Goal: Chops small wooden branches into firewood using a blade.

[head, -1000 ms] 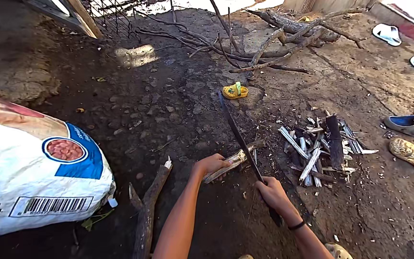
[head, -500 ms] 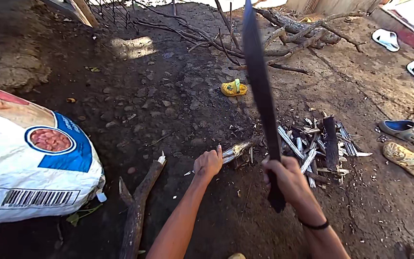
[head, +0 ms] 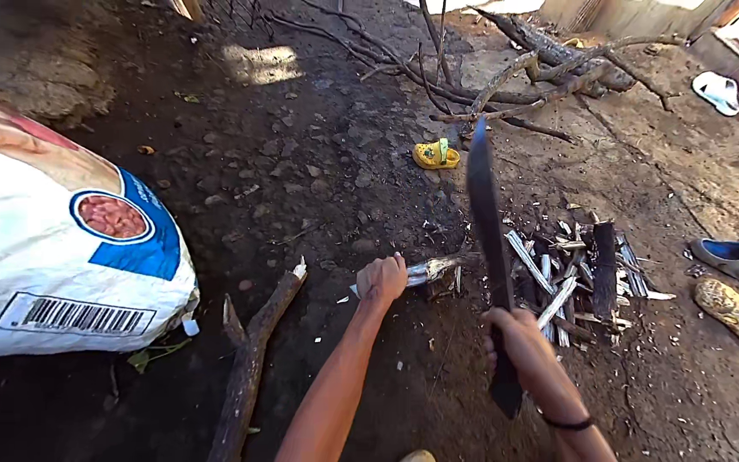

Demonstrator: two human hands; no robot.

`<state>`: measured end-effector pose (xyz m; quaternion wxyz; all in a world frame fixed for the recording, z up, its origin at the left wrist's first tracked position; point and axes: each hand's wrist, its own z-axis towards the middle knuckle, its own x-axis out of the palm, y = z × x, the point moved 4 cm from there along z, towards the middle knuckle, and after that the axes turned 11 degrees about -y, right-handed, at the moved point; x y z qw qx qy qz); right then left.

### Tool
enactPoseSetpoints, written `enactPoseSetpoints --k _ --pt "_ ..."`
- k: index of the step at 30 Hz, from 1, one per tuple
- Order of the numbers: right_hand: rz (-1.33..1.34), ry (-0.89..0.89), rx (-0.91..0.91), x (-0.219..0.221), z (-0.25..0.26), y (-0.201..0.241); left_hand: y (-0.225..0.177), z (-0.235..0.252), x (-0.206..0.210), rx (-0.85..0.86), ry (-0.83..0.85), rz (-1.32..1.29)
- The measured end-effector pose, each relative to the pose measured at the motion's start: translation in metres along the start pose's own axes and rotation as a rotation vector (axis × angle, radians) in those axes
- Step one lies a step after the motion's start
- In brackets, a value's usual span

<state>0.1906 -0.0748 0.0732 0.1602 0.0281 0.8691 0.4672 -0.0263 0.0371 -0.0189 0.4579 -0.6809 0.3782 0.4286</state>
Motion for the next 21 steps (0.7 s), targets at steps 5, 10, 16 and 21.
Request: enactPoseSetpoints --k 5,10,16,21 --pt "0.356 0.063 -0.77 -0.012 -0.01 0.087 -0.005 -0.011 -0.003 -0.031 -0.031 0.009" --pt "-0.301 0.01 -0.012 0.035 0.024 -0.086 -0.003 -0.019 -0.002 -0.069 -0.019 -0.001" --pt "0.041 0.02 -0.236 -0.009 -0.007 0.044 -0.002 -0.017 -0.009 -0.127 -0.022 -0.004" --pt "0.209 -0.047 -0.794 0.003 -0.01 0.05 -0.011 -0.012 -0.023 -0.106 0.002 0.083"
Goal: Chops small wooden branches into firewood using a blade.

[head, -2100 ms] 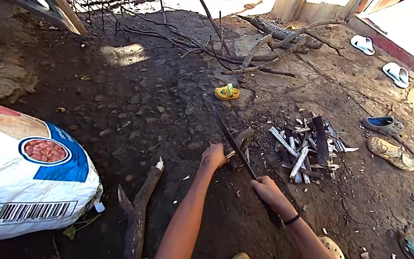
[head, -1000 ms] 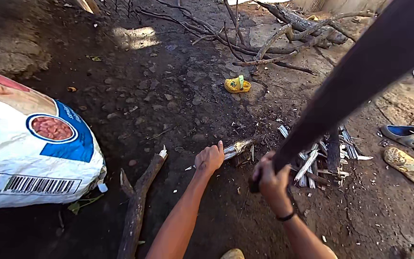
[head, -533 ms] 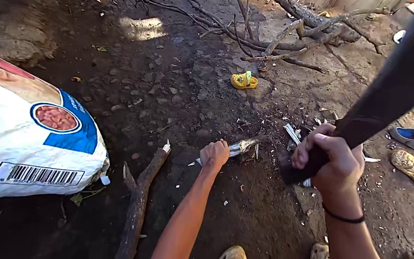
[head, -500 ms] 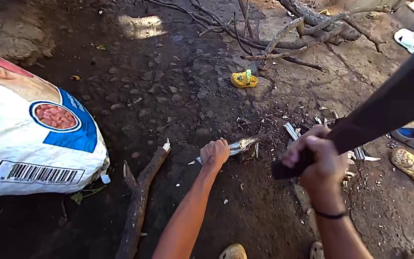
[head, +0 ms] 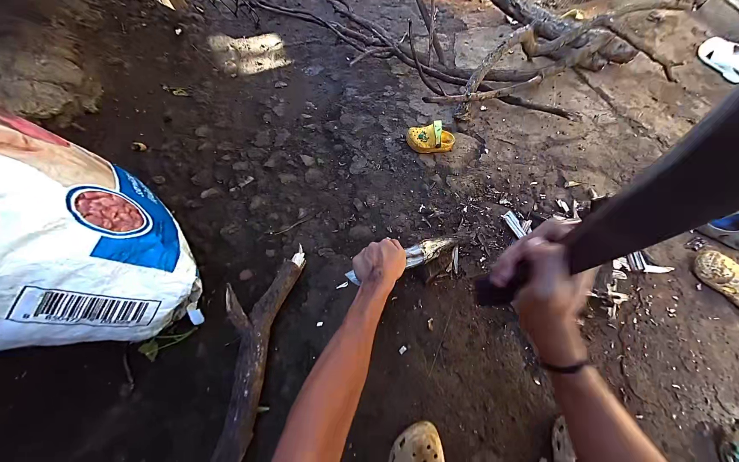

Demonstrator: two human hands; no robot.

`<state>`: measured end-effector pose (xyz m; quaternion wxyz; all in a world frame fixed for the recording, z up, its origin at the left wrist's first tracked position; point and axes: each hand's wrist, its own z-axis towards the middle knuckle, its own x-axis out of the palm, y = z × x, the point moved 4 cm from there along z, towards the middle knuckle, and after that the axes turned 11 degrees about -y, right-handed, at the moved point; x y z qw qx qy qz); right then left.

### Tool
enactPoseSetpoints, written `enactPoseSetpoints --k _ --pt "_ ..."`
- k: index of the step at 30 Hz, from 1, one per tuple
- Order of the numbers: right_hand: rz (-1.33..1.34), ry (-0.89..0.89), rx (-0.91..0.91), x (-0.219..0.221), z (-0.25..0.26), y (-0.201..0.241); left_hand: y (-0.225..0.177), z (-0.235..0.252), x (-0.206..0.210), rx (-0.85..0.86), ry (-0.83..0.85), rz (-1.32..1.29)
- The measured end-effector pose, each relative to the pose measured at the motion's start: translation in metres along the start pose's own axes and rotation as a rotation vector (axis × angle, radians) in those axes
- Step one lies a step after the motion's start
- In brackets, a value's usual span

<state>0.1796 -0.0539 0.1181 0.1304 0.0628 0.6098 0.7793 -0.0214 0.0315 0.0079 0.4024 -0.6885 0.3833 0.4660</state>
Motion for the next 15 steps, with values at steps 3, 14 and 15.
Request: enactPoseSetpoints --k 3,14,15 --pt "-0.69 0.216 0.55 0.003 -0.06 -0.093 0.001 -0.011 0.007 0.03 -0.04 -0.047" --pt "0.179 0.059 -0.056 0.003 0.018 0.072 -0.013 -0.005 -0.013 -0.034 0.019 0.044" --pt "0.071 0.027 -0.012 0.006 0.003 0.036 -0.012 -0.004 -0.013 -0.038 0.015 0.044"
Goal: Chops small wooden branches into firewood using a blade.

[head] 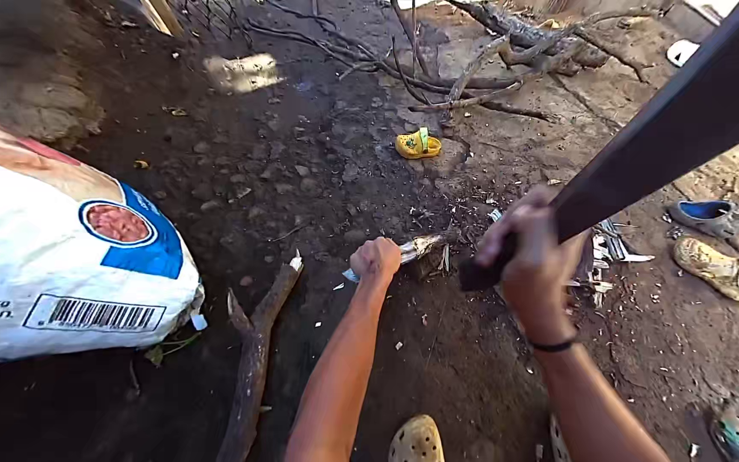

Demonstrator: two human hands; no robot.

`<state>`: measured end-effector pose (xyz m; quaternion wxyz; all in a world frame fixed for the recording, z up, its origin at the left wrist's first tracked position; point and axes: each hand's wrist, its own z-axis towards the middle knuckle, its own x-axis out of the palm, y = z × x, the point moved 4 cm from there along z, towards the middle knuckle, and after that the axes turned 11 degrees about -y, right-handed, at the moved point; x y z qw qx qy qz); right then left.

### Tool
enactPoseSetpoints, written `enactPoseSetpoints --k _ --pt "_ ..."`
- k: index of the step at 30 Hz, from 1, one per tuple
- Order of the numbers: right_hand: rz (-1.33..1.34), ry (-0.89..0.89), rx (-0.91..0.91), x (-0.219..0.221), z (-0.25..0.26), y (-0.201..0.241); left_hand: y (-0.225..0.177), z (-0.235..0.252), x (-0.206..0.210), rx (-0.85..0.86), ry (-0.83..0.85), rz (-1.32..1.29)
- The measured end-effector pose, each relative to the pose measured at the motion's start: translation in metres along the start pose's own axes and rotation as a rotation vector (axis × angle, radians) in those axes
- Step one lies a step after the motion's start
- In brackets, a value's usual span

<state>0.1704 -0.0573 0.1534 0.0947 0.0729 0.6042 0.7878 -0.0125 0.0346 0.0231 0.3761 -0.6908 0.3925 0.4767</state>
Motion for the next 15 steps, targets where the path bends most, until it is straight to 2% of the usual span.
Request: enactPoseSetpoints --k 1,3,4,5,7,8,9,11,12,13,14,15 --pt "-0.187 -0.017 0.155 -0.002 -0.023 -0.049 0.002 -0.001 0.003 -0.003 -0.002 -0.003" --pt "-0.639 0.152 0.65 -0.017 -0.062 -0.134 0.003 -0.007 0.012 0.027 -0.025 -0.038" --pt "-0.733 0.222 0.811 -0.021 -0.068 -0.151 0.002 -0.012 0.017 0.038 -0.023 -0.051" --pt "-0.717 0.238 0.863 -0.015 -0.058 -0.147 0.002 -0.01 0.013 0.039 -0.019 -0.046" --pt "-0.531 0.2 0.782 -0.004 -0.024 -0.089 -0.001 -0.006 -0.002 0.018 0.025 -0.069" --pt "-0.395 0.151 0.73 -0.004 -0.019 -0.055 0.003 -0.014 0.009 0.011 0.032 -0.076" --pt "-0.246 0.118 0.617 -0.003 -0.007 -0.025 0.006 -0.015 0.017 0.005 0.013 -0.071" --pt "0.005 0.087 0.234 0.001 0.023 0.021 0.001 -0.004 0.012 -0.013 -0.011 -0.067" --pt "0.07 0.073 0.075 0.003 0.026 0.026 -0.001 -0.005 0.011 -0.014 -0.01 -0.065" --pt "0.049 0.043 -0.019 0.006 0.022 0.012 -0.002 -0.004 0.009 -0.015 -0.016 -0.07" --pt "-0.073 0.016 -0.021 0.008 0.006 -0.02 0.0 -0.004 0.009 -0.017 -0.021 -0.08" --pt "-0.256 0.008 0.095 0.007 -0.018 -0.064 0.002 -0.005 0.012 -0.015 -0.027 -0.088"
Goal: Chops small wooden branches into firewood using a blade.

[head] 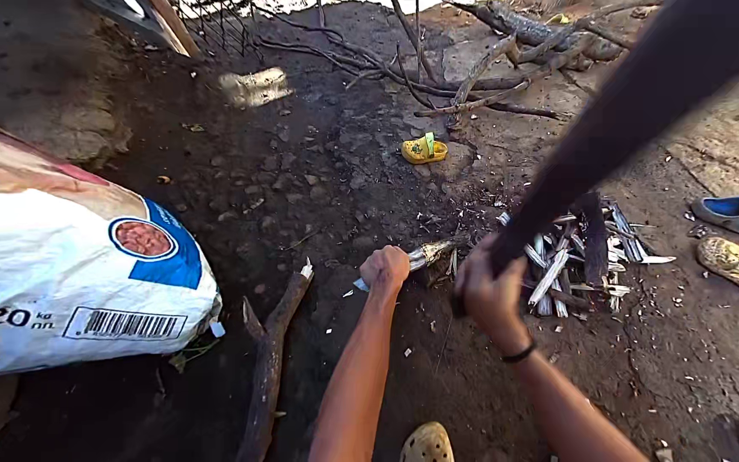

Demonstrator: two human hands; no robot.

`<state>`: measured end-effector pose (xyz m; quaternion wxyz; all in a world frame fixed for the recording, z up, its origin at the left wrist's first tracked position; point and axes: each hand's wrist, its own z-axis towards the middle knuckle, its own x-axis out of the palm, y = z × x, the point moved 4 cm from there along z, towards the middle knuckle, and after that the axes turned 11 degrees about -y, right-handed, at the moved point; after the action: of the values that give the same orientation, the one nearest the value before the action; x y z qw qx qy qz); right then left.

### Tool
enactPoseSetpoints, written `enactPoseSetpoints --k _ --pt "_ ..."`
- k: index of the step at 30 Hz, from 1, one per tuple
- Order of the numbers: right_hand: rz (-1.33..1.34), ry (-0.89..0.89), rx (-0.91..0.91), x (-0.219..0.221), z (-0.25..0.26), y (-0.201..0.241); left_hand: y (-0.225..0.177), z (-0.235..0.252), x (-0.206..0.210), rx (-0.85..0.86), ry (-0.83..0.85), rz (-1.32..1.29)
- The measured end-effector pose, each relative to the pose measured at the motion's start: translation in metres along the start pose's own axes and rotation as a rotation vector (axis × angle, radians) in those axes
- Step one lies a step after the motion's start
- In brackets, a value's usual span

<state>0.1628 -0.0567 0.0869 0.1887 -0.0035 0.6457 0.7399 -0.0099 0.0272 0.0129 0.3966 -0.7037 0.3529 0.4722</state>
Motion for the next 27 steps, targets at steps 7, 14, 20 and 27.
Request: enactPoseSetpoints --k 7,14,20,27 --pt "-0.289 0.272 0.609 -0.005 0.005 0.011 0.008 -0.013 0.011 -0.023 0.098 0.013" --pt "0.011 0.013 -0.027 -0.003 0.021 0.038 0.004 0.005 0.006 -0.041 0.054 0.033" --pt "-0.393 0.328 0.686 0.011 -0.009 -0.057 0.014 0.002 0.006 -0.118 0.119 -0.116" --pt "-0.093 0.17 0.374 -0.011 0.015 0.008 0.005 0.002 -0.002 -0.093 0.051 -0.001"
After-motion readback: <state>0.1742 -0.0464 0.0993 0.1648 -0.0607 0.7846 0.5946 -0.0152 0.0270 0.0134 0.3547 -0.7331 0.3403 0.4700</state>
